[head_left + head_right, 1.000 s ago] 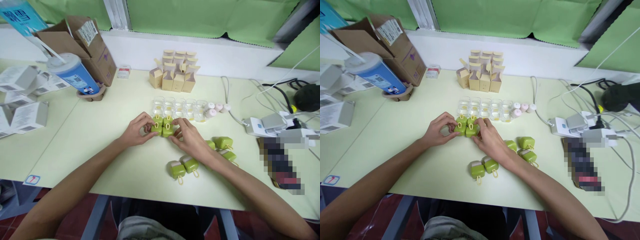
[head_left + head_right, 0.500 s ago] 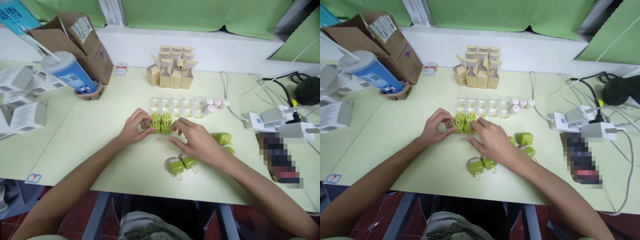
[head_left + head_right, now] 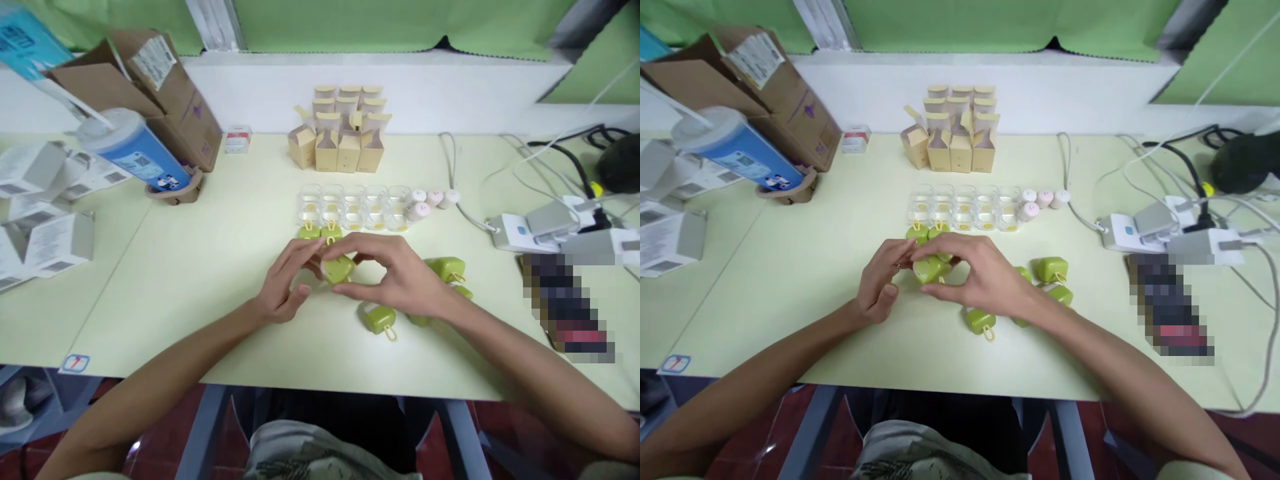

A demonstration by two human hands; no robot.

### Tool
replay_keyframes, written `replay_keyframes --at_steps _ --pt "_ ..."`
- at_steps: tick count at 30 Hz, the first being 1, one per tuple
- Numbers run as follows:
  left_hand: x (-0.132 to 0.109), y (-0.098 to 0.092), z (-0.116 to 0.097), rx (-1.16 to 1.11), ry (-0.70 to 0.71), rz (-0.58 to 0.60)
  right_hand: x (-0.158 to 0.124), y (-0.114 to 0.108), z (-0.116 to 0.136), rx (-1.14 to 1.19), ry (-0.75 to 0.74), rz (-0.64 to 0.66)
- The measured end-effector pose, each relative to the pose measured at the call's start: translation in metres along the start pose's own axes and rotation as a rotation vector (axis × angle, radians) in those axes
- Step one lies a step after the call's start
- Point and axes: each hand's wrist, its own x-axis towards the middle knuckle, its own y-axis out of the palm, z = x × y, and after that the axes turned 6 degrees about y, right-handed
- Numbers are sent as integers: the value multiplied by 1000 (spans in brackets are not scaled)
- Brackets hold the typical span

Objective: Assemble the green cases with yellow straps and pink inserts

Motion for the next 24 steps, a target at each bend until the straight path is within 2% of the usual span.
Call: replay_keyframes --at_steps 3,7,10,12,16,18,24 --pt "0 7 -3 41 -59 20 3 1 -9 77 20 -81" --pt "0 15 -2 37 -110 -114 1 8 -17 110 37 -191" --pt "0 15 -2 104 -137 -212 0 15 -17 166 30 -157" --pt "0 12 -2 218 -109 -232 0 21 -16 171 37 -136" --pt "1 9 -8 459 32 -186 -3 35 -12 21 102 -250" --pt "2 10 -12 509 84 -158 -6 42 -12 -89 78 -297" --pt "4 14 -21 495 13 -126 -10 53 -17 -358 -26 -313"
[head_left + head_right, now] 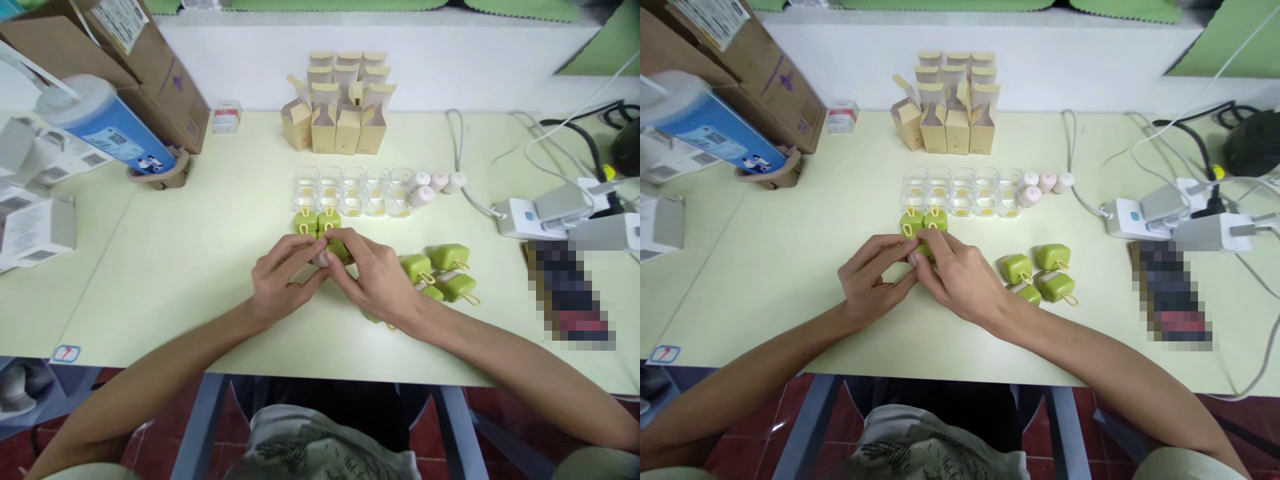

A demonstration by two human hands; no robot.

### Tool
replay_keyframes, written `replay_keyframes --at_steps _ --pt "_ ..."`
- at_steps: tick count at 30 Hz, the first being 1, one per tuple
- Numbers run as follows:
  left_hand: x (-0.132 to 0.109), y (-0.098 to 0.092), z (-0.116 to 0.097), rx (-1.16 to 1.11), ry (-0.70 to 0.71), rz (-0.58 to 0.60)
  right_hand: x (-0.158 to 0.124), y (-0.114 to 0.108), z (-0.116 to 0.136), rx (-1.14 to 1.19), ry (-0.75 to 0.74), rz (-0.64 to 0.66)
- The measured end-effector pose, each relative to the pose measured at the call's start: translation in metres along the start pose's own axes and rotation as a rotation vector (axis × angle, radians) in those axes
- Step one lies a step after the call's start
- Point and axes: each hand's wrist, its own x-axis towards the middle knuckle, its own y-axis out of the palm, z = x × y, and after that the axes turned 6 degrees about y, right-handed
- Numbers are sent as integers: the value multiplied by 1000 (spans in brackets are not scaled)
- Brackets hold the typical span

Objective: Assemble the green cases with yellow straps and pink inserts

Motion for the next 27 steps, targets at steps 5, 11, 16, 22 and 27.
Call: replay_keyframes --at_steps 5,11,16,22,27 --pt "0 -1 -1 -80 -8 77 1 -5 -1 -106 -23 41" --pt "0 -1 -1 -45 32 106 2 -9 0 -99 -3 135" --pt "1 1 1 29 125 73 -2 -5 -4 -95 25 181" --pt "1 -1 4 -11 60 6 1 -10 0 82 62 152" --pt "0 -3 4 -71 -43 36 7 -19 4 232 132 149"
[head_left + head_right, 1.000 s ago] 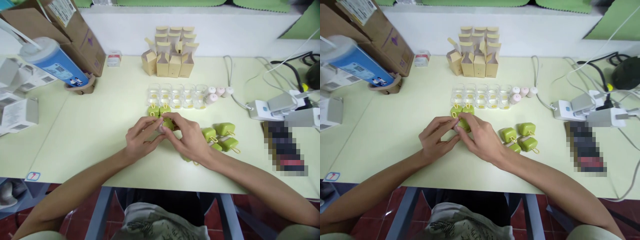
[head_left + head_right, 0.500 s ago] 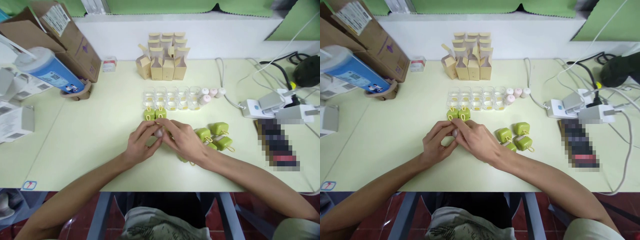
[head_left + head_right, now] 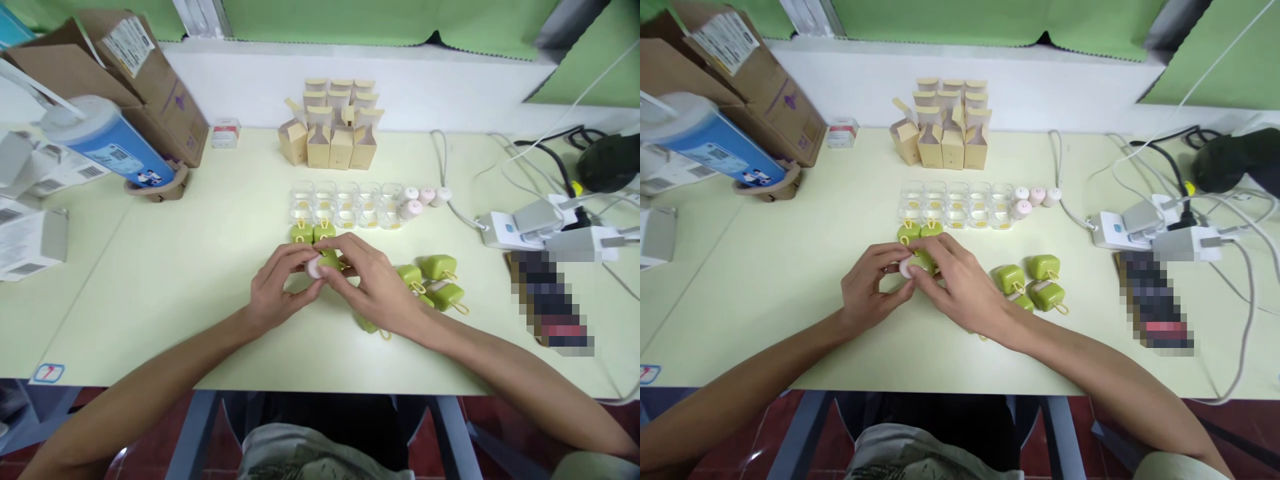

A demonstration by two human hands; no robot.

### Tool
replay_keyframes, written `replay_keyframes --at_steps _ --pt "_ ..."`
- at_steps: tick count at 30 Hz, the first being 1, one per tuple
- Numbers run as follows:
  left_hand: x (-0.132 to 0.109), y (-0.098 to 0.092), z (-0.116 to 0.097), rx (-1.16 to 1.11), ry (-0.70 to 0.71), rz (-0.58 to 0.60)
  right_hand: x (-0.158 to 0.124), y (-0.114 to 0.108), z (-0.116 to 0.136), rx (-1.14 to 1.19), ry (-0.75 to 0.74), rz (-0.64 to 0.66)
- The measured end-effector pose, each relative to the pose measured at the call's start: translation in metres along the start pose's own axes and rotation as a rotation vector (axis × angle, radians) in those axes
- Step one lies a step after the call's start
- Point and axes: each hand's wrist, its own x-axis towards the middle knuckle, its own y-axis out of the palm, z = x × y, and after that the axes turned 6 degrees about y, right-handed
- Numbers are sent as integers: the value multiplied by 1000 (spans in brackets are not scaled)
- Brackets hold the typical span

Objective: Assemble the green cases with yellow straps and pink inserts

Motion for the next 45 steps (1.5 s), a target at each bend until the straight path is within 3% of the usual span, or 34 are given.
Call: replay_keyframes --at_steps 9,13,17,20,24,29,45 --pt "6 6 -5 28 59 -55 1 4 6 -12 136 -5" --pt "2 2 -1 -21 17 -64 6 -16 2 -20 87 39" --pt "1 -2 3 -20 5 -74 15 -47 -9 -298 119 -116" --pt "1 -2 5 -24 63 -26 20 -58 -25 -558 151 -186" --pt "-2 1 5 9 185 92 21 -50 -42 -713 117 -38" --pt "-4 0 4 69 257 170 19 -39 -42 -808 120 94" --pt "-9 3 9 -2 234 209 20 -40 -48 -578 142 -10"
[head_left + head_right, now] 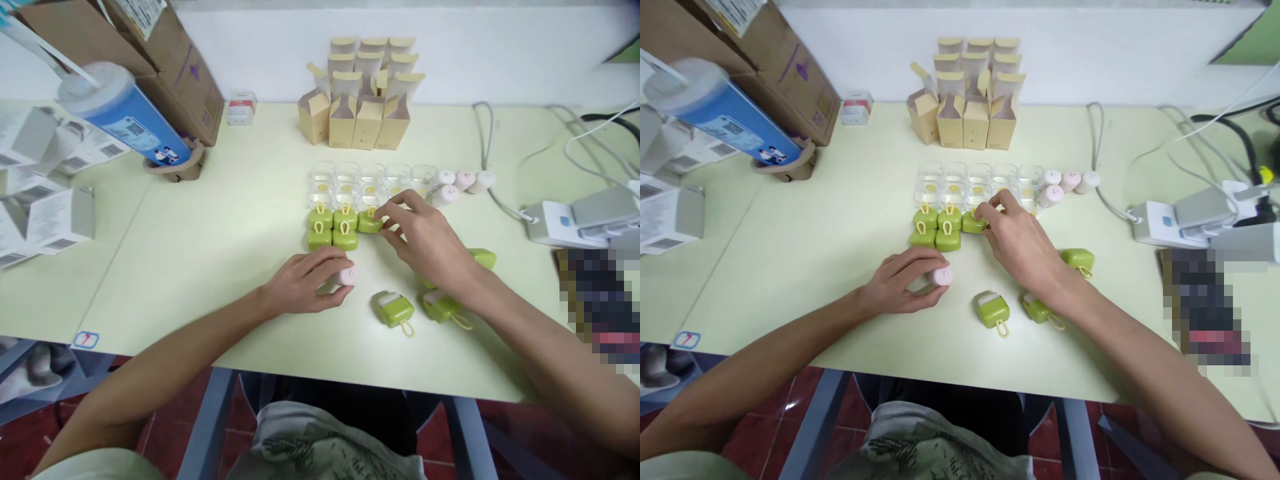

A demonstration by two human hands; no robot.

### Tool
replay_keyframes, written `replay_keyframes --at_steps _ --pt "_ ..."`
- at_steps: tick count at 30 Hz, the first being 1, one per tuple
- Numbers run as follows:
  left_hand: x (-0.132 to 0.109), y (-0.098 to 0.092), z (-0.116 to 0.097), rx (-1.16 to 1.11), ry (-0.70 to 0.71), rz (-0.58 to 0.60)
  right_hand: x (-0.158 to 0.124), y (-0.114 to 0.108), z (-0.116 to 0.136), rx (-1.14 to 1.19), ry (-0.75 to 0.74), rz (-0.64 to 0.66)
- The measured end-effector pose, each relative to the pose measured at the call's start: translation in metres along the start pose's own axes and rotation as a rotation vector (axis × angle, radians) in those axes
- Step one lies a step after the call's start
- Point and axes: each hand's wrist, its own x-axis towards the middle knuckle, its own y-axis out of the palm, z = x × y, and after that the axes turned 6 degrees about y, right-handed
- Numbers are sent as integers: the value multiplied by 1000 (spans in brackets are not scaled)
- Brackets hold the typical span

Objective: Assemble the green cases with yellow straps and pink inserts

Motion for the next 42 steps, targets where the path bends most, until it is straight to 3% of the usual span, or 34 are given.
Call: replay_keyframes --at_steps 5,10,12,15,18,20,21,24,27,31,36,42 --pt "6 -1 1 -24 -20 -64 -5 -21 16 156 7 -87" --pt "30 -1 13 59 -130 -198 -11 -37 34 629 -55 219" --pt "48 5 21 103 -155 -209 -11 -35 37 713 -23 156" --pt "83 12 35 47 -140 -136 -7 -40 31 752 33 -62" --pt "122 4 54 -118 -116 22 -2 -66 10 593 90 -235" --pt "141 -13 69 -149 -120 21 1 -91 -11 317 177 -323" --pt "146 -22 77 -139 -157 12 3 -102 -23 166 246 -311" --pt "147 -48 97 -114 -264 -56 10 -123 -58 -202 476 -85" --pt "132 -61 113 -124 -299 -37 18 -120 -84 -371 523 55" --pt "116 -61 123 -143 -303 7 26 -100 -100 -322 472 97" --pt "122 -59 106 -104 -330 37 30 -85 -103 -313 413 96" --pt "130 -59 90 -79 -354 49 32 -83 -102 -349 450 110"
